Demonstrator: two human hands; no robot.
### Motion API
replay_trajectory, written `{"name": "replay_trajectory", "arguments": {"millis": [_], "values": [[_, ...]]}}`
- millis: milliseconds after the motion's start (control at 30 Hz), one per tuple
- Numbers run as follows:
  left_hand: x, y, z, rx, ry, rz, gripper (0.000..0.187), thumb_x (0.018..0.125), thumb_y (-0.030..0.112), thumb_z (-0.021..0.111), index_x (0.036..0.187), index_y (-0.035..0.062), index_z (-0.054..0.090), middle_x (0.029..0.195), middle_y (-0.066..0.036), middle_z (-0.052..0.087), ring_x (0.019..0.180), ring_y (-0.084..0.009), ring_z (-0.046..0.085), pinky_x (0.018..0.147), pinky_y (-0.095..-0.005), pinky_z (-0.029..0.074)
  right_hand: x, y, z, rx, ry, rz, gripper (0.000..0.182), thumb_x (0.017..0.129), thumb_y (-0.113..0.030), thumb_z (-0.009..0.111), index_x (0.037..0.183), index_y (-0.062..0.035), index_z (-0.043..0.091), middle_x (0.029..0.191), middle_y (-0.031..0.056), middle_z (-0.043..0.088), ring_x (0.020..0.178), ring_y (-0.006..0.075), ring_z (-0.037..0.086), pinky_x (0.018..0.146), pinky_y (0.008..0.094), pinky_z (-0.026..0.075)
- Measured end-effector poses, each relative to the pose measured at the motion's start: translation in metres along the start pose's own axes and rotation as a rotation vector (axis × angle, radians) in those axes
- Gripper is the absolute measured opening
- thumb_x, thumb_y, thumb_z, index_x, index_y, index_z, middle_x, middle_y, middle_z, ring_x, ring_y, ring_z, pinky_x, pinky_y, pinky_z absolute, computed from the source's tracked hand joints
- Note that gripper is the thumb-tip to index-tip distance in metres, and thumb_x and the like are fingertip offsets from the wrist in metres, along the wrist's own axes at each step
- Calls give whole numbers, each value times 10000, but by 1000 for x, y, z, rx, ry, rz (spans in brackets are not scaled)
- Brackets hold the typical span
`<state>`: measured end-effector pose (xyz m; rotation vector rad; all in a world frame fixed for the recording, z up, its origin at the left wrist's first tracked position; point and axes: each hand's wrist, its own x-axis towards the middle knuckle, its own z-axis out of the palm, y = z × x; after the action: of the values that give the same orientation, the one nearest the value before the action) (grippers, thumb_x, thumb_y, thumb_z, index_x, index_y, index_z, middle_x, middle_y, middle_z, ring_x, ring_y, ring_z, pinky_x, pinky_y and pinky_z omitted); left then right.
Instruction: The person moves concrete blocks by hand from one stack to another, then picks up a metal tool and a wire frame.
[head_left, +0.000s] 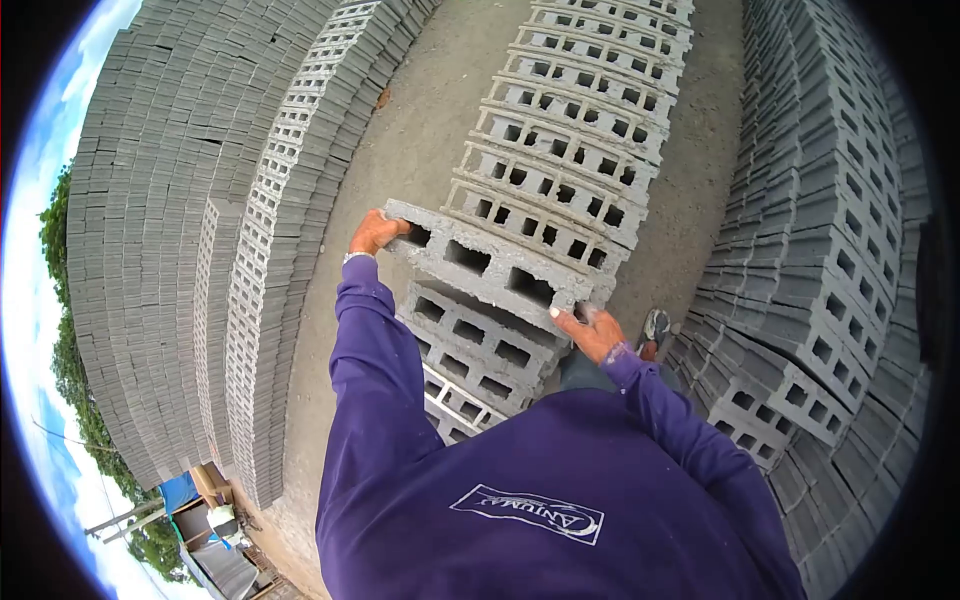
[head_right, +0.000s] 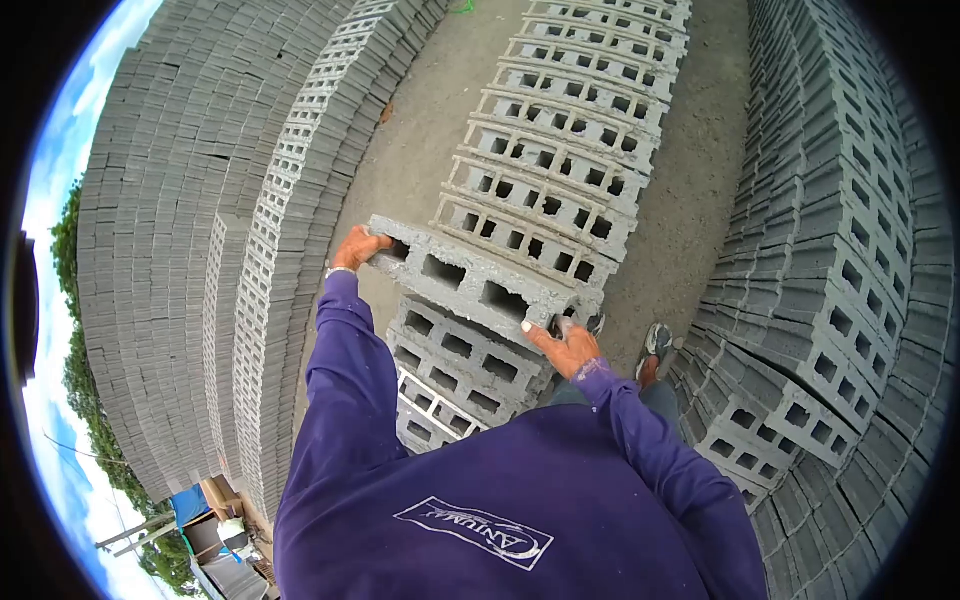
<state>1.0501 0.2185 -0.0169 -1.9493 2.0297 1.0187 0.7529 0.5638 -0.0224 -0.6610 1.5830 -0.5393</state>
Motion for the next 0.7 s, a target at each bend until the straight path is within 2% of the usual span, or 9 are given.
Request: {"name": "replay_trajectory", "arguments": {"millis": [100,167,200,267,300,367,433,533,700], "values": [[-6,15,-4,-65,80,61,351,594,238,737,730,-76,659,654,-118,627,588,-208,575,575,-356,466,8,12,6,20,167,-7,1120,705,-779,610,1217,210,494,1065,366,604,1050,398,621,866,413,503],[-47,46,-14,-29,105,68,339,611,228,730,747,-77,670,662,-113,638,588,-200,577,579,-359,464,-5,15,10,61,231,75,1141,673,-799,620,1140,237,522,961,324,632,939,377,645,795,413,517],[-60,50,-18,5,120,85,346,622,232,722,752,-84,664,655,-110,635,587,-197,575,579,-361,462,-17,4,1,106,212,97,1076,668,-792,635,1029,220,573,894,297,636,860,356,647,753,411,518],[-97,80,-20,90,188,133,366,642,248,708,752,-96,646,630,-121,621,583,-199,574,581,-373,461,-24,8,1,195,285,153,951,669,-717,696,953,185,599,903,299,638,859,347,649,754,400,520],[-126,104,-21,144,245,161,380,650,259,701,747,-102,634,612,-134,609,580,-204,573,582,-383,461,-26,12,-2,207,297,167,951,669,-717,696,953,185,599,903,299,638,859,347,649,754,400,520],[-164,134,-20,359,296,115,401,661,278,694,748,-108,626,612,-194,601,592,-237,595,598,-403,467,-32,27,-7,293,365,214,829,677,-589,752,947,180,601,910,286,647,848,328,655,752,388,520],[-179,134,-13,458,349,154,408,671,292,694,767,-101,638,646,-234,615,621,-271,620,620,-410,472,-37,48,-9,323,450,176,683,696,-456,747,962,158,607,997,300,647,931,356,650,830,400,503],[-239,176,21,298,298,224,372,703,249,686,842,-96,663,715,-197,672,650,-261,628,658,-407,481,-65,87,-36,345,419,246,617,707,-406,732,992,130,617,1061,318,631,1019,395,623,902,415,476],[-292,212,124,252,144,314,378,713,239,697,878,-100,675,740,-173,685,683,-211,619,676,-385,485,-181,167,-93,397,487,416,565,691,-388,728,934,114,639,1004,311,640,992,388,633,871,416,494]]}}
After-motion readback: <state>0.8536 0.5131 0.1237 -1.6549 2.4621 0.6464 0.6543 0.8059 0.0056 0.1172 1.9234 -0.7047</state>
